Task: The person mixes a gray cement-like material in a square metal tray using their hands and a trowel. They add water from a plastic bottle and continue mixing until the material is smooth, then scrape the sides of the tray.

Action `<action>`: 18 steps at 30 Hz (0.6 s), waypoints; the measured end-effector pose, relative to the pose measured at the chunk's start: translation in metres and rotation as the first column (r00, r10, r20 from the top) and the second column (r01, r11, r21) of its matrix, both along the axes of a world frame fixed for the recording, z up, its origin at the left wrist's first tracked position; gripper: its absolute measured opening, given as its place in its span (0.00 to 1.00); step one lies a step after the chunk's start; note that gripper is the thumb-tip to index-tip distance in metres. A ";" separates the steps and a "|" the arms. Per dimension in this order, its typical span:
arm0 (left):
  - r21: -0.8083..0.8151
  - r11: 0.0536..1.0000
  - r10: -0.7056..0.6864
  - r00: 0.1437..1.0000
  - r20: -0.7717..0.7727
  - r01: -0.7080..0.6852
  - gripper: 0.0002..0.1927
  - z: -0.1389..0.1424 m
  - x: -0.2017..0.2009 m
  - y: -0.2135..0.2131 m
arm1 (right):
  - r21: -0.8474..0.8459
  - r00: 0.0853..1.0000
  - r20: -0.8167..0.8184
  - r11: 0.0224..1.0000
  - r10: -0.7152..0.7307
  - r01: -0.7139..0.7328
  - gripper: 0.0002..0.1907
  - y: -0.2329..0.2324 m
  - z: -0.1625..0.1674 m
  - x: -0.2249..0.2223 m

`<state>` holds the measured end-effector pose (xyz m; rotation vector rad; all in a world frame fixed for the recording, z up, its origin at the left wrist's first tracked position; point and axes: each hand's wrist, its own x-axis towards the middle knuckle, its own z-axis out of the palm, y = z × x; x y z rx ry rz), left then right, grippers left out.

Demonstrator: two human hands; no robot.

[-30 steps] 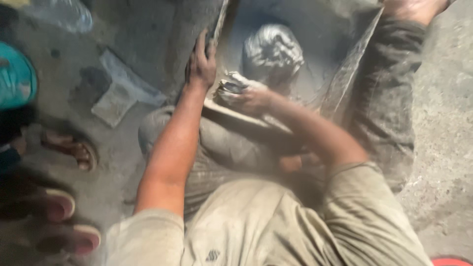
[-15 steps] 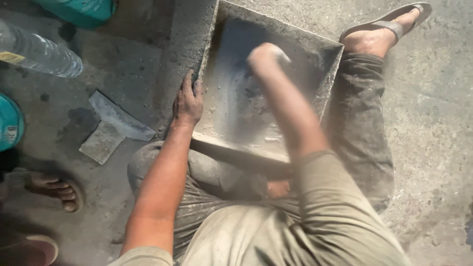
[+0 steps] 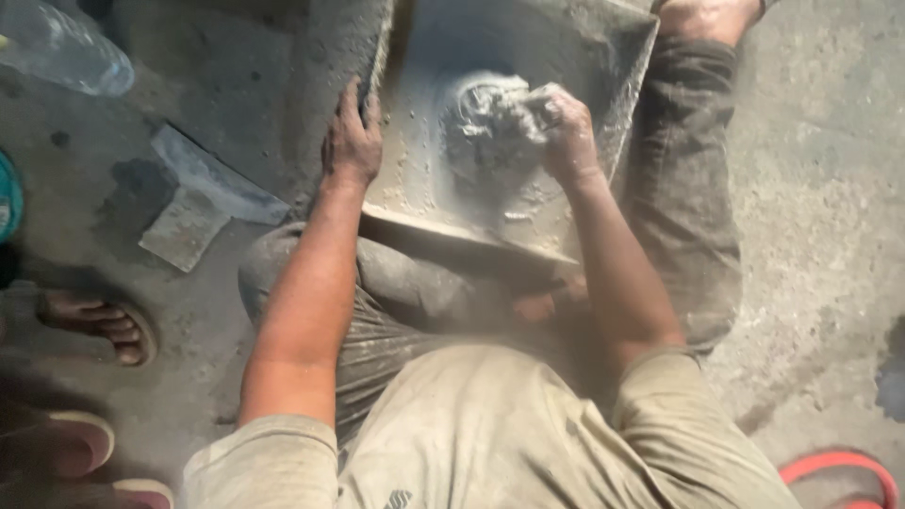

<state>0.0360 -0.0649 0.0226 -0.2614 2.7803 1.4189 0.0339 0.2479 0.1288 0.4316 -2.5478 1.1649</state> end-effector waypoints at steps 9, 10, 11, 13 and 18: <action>0.022 0.999 -0.022 0.998 -0.060 0.024 0.26 -0.005 -0.004 0.003 | -0.213 0.928 -0.162 0.930 -0.336 0.300 0.18 0.000 -0.119 -0.021; 0.045 0.999 -0.022 0.999 -0.047 0.024 0.27 -0.005 -0.005 0.005 | -0.035 0.947 -0.144 0.958 -0.287 0.285 0.18 -0.001 -0.110 -0.040; 0.067 0.998 -0.016 0.999 -0.044 0.019 0.27 -0.002 -0.006 0.003 | 0.139 0.964 -0.127 0.958 -0.235 0.252 0.18 -0.003 -0.100 -0.060; 0.171 0.985 0.007 0.994 0.112 -0.026 0.29 0.007 -0.003 -0.007 | -0.380 0.909 0.393 0.925 0.136 0.025 0.16 -0.004 -0.086 -0.086; 0.323 0.929 0.116 0.971 0.208 -0.180 0.24 0.044 0.049 -0.124 | 0.051 0.914 0.279 0.946 0.294 -0.320 0.12 -0.031 -0.043 -0.044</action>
